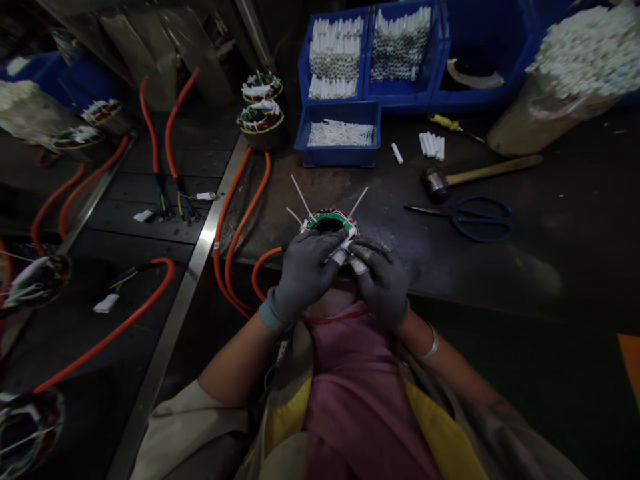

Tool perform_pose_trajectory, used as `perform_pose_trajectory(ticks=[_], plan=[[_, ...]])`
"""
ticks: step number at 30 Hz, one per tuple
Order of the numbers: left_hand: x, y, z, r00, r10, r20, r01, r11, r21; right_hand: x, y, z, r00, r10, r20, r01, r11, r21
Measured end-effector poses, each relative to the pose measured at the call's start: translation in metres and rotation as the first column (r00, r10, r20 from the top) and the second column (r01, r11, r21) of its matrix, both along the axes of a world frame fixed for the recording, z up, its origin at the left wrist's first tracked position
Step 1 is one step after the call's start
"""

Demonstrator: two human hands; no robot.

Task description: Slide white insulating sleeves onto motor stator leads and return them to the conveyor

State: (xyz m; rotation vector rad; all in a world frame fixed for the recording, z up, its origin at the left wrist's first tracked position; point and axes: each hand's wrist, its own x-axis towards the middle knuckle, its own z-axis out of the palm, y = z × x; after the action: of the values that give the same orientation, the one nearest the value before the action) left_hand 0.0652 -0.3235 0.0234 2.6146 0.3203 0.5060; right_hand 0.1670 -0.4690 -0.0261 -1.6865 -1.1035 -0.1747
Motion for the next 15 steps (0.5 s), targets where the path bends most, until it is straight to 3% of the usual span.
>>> perform_pose_trajectory(ticks=[5, 15], plan=[[-0.0006, 0.0025, -0.0003, 0.997, -0.002, -0.073, 0.001, 1.000, -0.014, 0.0054, 0.0022, -0.0008, 0.999, 0.051, 0.015, -0.051, 0.999, -0.013], [-0.0005, 0.0022, -0.0034, 0.998, -0.030, -0.063, 0.031, 0.999, 0.020, 0.0093, 0.0053, -0.0060, 0.998, 0.055, 0.041, -0.054, 0.998, -0.026]])
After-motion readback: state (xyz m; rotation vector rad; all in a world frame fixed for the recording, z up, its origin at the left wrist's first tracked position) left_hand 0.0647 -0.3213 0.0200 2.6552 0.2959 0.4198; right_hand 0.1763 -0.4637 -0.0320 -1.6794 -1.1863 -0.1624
